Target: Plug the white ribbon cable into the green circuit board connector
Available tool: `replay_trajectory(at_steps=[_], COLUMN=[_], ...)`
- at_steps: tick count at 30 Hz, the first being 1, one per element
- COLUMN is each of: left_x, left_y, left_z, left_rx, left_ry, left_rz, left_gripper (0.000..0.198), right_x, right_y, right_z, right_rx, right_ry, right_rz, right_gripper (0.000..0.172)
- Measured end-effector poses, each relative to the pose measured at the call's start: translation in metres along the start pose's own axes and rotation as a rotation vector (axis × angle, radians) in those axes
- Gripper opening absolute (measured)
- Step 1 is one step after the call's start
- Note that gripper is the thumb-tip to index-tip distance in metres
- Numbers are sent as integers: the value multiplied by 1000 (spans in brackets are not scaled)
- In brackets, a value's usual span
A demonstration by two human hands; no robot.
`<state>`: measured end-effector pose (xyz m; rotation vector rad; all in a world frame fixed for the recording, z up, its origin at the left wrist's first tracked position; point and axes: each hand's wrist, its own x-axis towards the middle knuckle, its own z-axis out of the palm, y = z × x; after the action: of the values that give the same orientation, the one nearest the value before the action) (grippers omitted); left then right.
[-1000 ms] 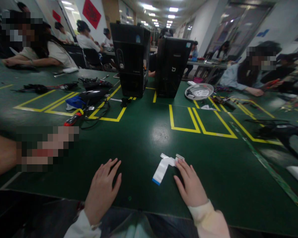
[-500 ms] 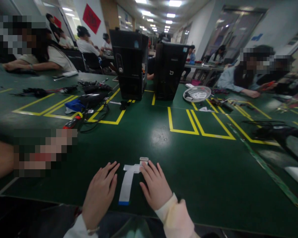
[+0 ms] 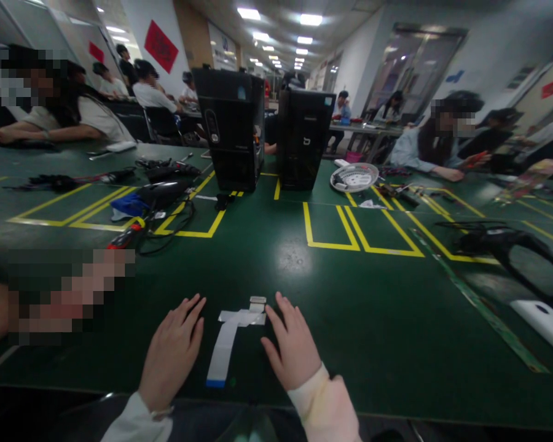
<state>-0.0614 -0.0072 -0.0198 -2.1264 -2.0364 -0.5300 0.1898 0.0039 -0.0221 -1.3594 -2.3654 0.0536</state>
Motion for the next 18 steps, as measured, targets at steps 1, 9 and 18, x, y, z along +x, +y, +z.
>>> replay_trajectory(at_steps=[1, 9, 18], left_x=[2, 5, 5], left_y=[-2, -4, -5], left_z=[0, 4, 5], left_rx=[4, 52, 56], left_ry=[0, -6, -14], left_rz=[-2, -3, -5], left_gripper=[41, 43, 45], right_x=[-5, -126, -189], right_y=[18, 217, 275], right_z=[-3, -74, -103], right_rx=[-36, -411, -455], right_ry=[51, 395, 287], right_rz=[51, 916, 1274], right_gripper=[48, 80, 93])
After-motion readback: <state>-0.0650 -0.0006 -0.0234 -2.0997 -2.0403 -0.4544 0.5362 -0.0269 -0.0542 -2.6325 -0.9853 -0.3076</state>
